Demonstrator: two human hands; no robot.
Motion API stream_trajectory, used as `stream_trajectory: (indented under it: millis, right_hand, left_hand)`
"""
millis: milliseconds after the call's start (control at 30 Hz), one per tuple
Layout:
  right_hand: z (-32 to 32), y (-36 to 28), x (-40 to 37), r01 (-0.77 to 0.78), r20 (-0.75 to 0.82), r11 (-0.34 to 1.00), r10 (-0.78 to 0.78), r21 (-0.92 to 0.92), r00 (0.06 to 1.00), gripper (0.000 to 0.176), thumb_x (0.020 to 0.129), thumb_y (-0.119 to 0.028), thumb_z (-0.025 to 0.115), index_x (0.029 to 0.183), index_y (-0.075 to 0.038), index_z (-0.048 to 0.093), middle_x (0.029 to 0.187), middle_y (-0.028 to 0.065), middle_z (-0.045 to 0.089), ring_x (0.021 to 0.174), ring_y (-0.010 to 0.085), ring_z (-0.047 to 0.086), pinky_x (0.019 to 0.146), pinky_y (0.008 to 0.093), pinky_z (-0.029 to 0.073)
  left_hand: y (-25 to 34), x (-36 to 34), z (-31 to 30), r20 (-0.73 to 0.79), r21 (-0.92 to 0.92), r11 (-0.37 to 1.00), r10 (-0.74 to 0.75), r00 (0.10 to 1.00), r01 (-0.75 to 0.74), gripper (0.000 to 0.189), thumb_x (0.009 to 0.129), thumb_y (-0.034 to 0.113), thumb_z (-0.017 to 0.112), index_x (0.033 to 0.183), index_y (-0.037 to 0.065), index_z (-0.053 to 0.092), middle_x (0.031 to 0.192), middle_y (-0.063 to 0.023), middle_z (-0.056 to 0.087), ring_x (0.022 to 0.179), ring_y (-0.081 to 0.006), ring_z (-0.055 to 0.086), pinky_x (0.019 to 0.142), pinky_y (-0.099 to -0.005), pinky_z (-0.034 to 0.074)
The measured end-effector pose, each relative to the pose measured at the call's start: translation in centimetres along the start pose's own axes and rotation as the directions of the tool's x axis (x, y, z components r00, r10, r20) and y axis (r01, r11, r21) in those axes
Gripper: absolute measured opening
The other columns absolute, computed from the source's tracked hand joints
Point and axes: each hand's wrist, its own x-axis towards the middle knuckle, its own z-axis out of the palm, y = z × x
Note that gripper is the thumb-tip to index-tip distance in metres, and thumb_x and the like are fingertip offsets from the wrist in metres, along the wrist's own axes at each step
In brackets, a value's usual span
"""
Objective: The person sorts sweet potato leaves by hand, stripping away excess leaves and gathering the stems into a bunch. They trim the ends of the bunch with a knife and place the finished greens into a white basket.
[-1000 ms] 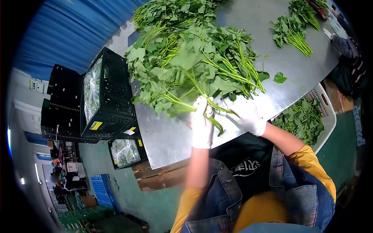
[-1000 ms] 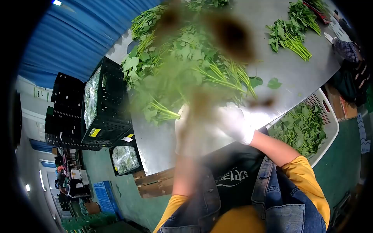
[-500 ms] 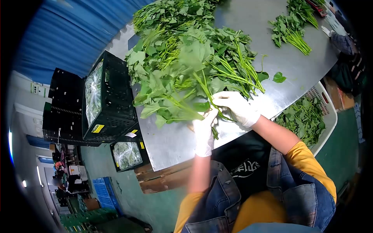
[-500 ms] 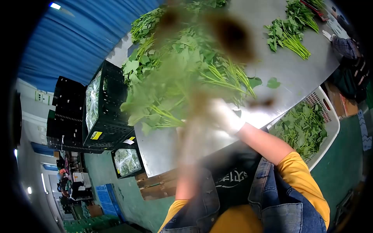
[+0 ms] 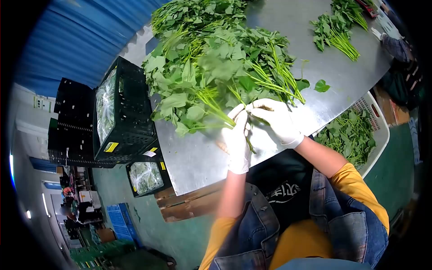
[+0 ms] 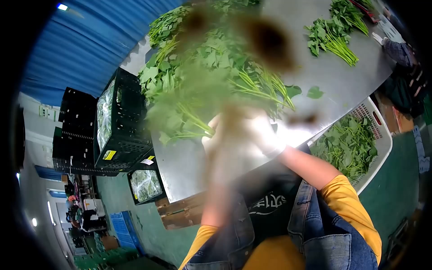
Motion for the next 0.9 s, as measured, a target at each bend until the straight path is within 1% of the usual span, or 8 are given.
stream_trajectory:
  millis: [167,500,533,567,600,767,833,900]
  right_hand:
    - [-1.2,0.2,-0.6,-0.141,-0.055,0.971,0.154,0.195,0.987,0.014,0.089,-0.005,0.057,0.099,0.003,0.063,0.087,0.0053,0.065,0.08,0.0097,0.059,0.073,0.0233,0.048]
    - [-14.4,-7.9,-10.7,-0.332,0.094,0.72,0.482,-0.609,0.871,0.013,0.086,-0.006,0.064,0.093,0.004,0.07,0.071,0.0069,0.069,0.057,0.0087,0.062,0.054,0.0226,0.049]
    - [-18.2,-7.2,-13.2,-0.511,-0.101,0.589,0.588,-0.626,0.803,0.016,0.08,-0.009,0.069,0.094,0.0,0.072,0.072,0.009,0.07,0.059,0.0118,0.063,0.057,0.0264,0.051]
    - [-20.6,-7.0,-15.6,-0.248,-0.218,0.022,0.408,-0.969,0.887,0.016,0.074,-0.017,0.072,0.087,-0.007,0.074,0.069,0.0113,0.066,0.067,0.0207,0.064,0.068,0.0363,0.05]
    - [-24.6,-4.5,-18.3,-0.058,-0.326,-0.713,0.246,-0.699,0.913,0.015,0.071,-0.018,0.071,0.084,-0.01,0.074,0.064,0.0128,0.061,0.066,0.027,0.063,0.067,0.0385,0.049]
    - [-14.9,-6.4,-12.3,-0.226,-0.192,0.298,0.14,-0.927,0.971,0.03,0.084,-0.022,0.064,0.11,-0.008,0.068,0.09,0.0144,0.069,0.081,0.0222,0.067,0.078,0.034,0.051]
    - [-10.5,-4.8,-9.0,-0.4,-0.026,0.848,0.418,-0.348,0.908,0.029,0.093,-0.022,0.058,0.111,-0.001,0.066,0.101,0.015,0.069,0.085,0.0209,0.068,0.08,0.0307,0.052]
    - [-8.7,-0.7,-6.5,-0.433,0.15,0.898,0.441,-0.081,0.885,0.029,0.096,-0.02,0.053,0.104,0.004,0.066,0.095,0.0133,0.07,0.078,0.0191,0.066,0.076,0.0281,0.052]
  left_hand:
    - [-1.8,0.3,0.1,0.225,-0.121,0.973,-0.165,0.96,0.195,0.017,0.092,0.01,0.061,0.104,-0.001,0.06,0.076,-0.0014,0.06,0.053,-0.0016,0.045,0.045,-0.0159,0.033]
    - [4.2,2.2,-3.0,0.049,0.043,0.973,0.225,0.973,-0.227,0.015,0.096,0.014,0.055,0.099,0.0,0.059,0.066,0.0011,0.052,0.052,-0.0046,0.037,0.05,-0.0183,0.028]
    - [4.9,2.0,-3.1,0.046,-0.065,0.981,0.188,0.981,-0.185,0.017,0.096,0.014,0.054,0.102,-0.001,0.059,0.072,-0.0018,0.058,0.052,-0.005,0.039,0.049,-0.0185,0.029]
    - [5.0,1.7,-3.1,0.041,-0.062,0.982,0.183,0.982,-0.18,0.017,0.096,0.014,0.054,0.102,-0.001,0.059,0.072,-0.0018,0.058,0.052,-0.005,0.039,0.049,-0.0185,0.029]
    - [5.0,1.5,-3.0,0.058,-0.032,0.991,0.135,0.989,-0.134,0.018,0.096,0.014,0.054,0.104,-0.001,0.059,0.076,-0.004,0.061,0.053,-0.0052,0.041,0.049,-0.0182,0.03]
    - [3.1,0.3,0.1,0.287,-0.03,0.997,-0.057,0.956,0.069,0.02,0.094,0.007,0.055,0.109,-0.005,0.056,0.088,-0.0147,0.066,0.055,-0.0085,0.048,0.049,-0.0181,0.037]
    - [1.8,-0.4,1.3,0.304,-0.085,0.985,-0.115,0.946,0.147,0.022,0.093,0.008,0.057,0.11,-0.006,0.056,0.091,-0.0167,0.067,0.056,-0.0088,0.051,0.048,-0.0175,0.038]
    - [0.6,-0.3,1.2,0.406,-0.064,0.981,-0.142,0.903,0.183,0.023,0.093,0.009,0.058,0.109,-0.006,0.057,0.091,-0.0163,0.067,0.056,-0.0088,0.052,0.049,-0.0175,0.039]
